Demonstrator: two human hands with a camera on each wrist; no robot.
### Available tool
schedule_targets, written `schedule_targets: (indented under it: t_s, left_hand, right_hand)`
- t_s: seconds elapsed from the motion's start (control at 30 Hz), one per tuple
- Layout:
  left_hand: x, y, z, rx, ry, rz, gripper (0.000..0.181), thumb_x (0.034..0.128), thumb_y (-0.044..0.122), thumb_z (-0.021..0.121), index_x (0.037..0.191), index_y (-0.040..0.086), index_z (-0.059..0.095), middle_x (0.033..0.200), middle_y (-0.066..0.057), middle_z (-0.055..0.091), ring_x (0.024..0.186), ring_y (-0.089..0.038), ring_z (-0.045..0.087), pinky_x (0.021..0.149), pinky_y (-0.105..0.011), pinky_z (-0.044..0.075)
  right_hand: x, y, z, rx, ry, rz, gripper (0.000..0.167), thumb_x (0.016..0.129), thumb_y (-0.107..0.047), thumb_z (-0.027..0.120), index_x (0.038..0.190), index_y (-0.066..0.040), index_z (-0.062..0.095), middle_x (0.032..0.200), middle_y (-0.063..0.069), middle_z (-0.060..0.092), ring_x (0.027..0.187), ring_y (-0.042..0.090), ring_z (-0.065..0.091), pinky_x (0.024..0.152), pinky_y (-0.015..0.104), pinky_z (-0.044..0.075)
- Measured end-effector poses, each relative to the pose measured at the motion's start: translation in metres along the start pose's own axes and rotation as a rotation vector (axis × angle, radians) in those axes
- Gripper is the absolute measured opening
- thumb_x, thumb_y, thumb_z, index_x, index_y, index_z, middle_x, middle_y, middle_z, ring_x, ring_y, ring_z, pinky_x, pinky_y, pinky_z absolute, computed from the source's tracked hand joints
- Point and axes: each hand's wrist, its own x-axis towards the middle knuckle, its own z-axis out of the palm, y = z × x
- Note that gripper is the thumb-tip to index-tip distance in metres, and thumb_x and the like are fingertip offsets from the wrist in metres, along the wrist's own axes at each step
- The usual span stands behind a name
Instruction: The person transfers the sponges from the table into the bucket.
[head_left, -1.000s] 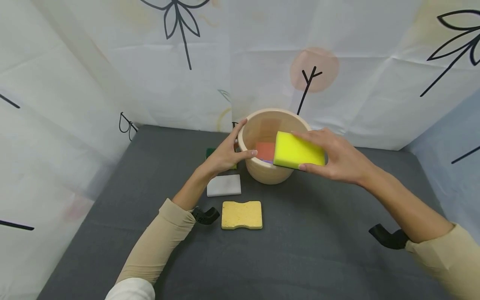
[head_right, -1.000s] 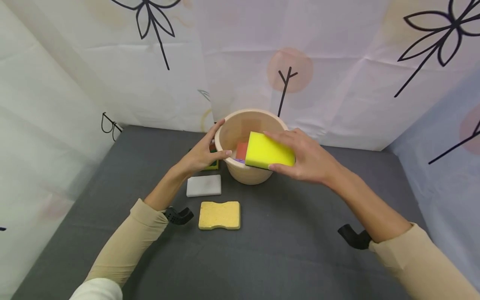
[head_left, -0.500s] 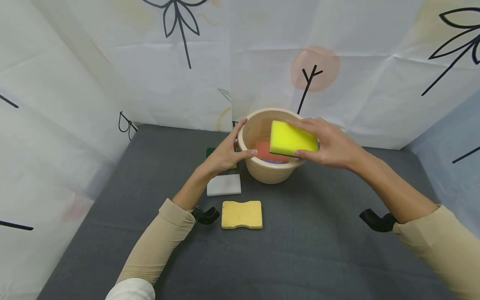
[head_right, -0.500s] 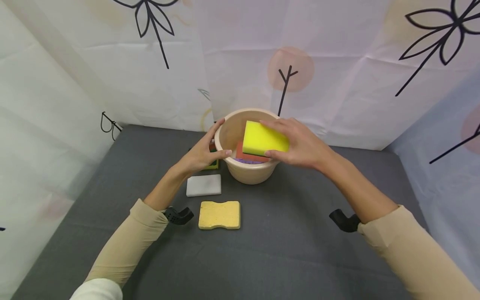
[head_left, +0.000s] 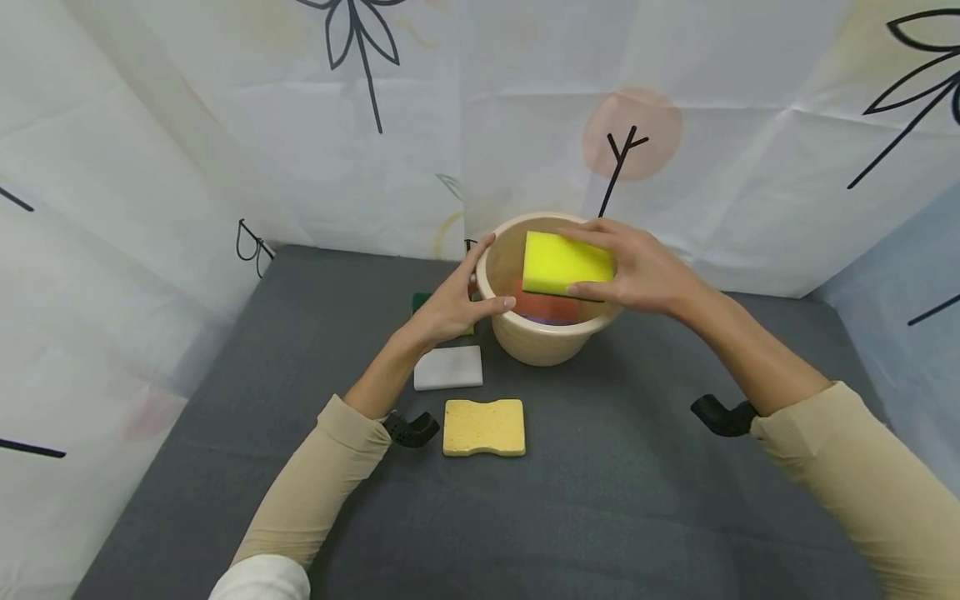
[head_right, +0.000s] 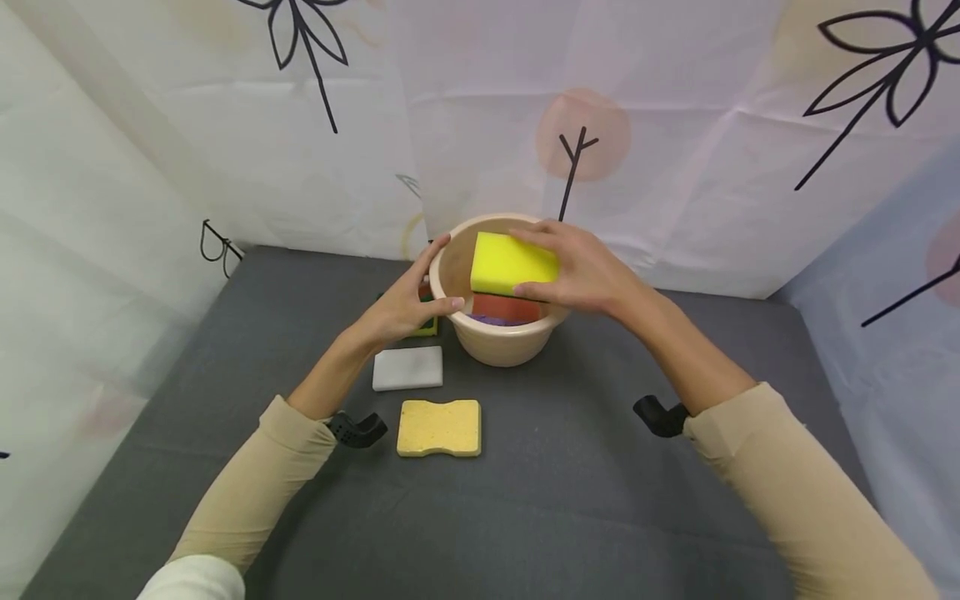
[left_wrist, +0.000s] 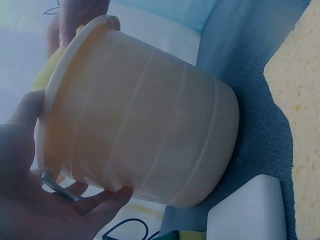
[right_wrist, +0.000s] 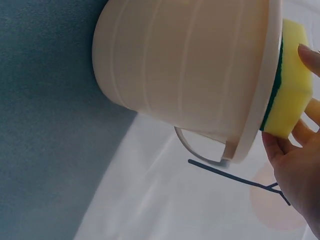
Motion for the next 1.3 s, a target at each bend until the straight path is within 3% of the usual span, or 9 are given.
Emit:
schedule_targets:
  t_s: [0.47, 0.93, 1.07, 1.3]
  left_hand:
    - [0.002, -0.001, 0.0, 0.019, 0.011, -0.004, 0.096, 0.0904, 0.032, 0.075, 0.158, 0.043, 0.007, 0.164, 0.001, 0.011, 0.141, -0.03, 0.038, 0.097, -0.044, 0.05]
    - [0.002, -0.001, 0.0, 0.007, 0.016, 0.0, 0.095, 0.0903, 0.033, 0.075, 0.158, 0.043, 0.008, 0.164, 0.002, 0.011, 0.141, -0.03, 0.038, 0.098, -0.044, 0.049]
    - [0.001, -0.001, 0.001, 0.013, 0.018, -0.004, 0.096, 0.0903, 0.032, 0.075, 0.158, 0.043, 0.008, 0.164, 0.001, 0.012, 0.141, -0.029, 0.038, 0.098, -0.043, 0.049]
    - [0.0, -0.002, 0.001, 0.017, 0.016, 0.001, 0.095, 0.092, 0.03, 0.073, 0.159, 0.041, 0.006, 0.164, 0.0, 0.012, 0.142, -0.03, 0.037, 0.099, -0.045, 0.048]
  right_hand:
    - [0.019, 0.012, 0.017, 0.004, 0.015, -0.02, 0.069, 0.083, -0.03, 0.079, 0.143, -0.008, 0.054, 0.138, 0.016, 0.057, 0.115, 0.034, 0.054, 0.098, 0.052, 0.039]
    - [0.023, 0.018, 0.026, -0.022, 0.039, -0.016, 0.068, 0.082, -0.026, 0.08, 0.141, -0.003, 0.055, 0.139, 0.017, 0.057, 0.116, 0.035, 0.052, 0.101, 0.052, 0.038]
    - [0.024, 0.018, 0.028, -0.02, 0.049, -0.049, 0.067, 0.081, -0.025, 0.081, 0.139, -0.002, 0.057, 0.136, 0.017, 0.059, 0.116, 0.034, 0.054, 0.101, 0.052, 0.039]
    - [0.028, 0.015, 0.032, -0.062, 0.006, -0.05, 0.07, 0.081, -0.03, 0.084, 0.14, -0.004, 0.057, 0.137, 0.015, 0.058, 0.123, 0.033, 0.052, 0.106, 0.051, 0.037]
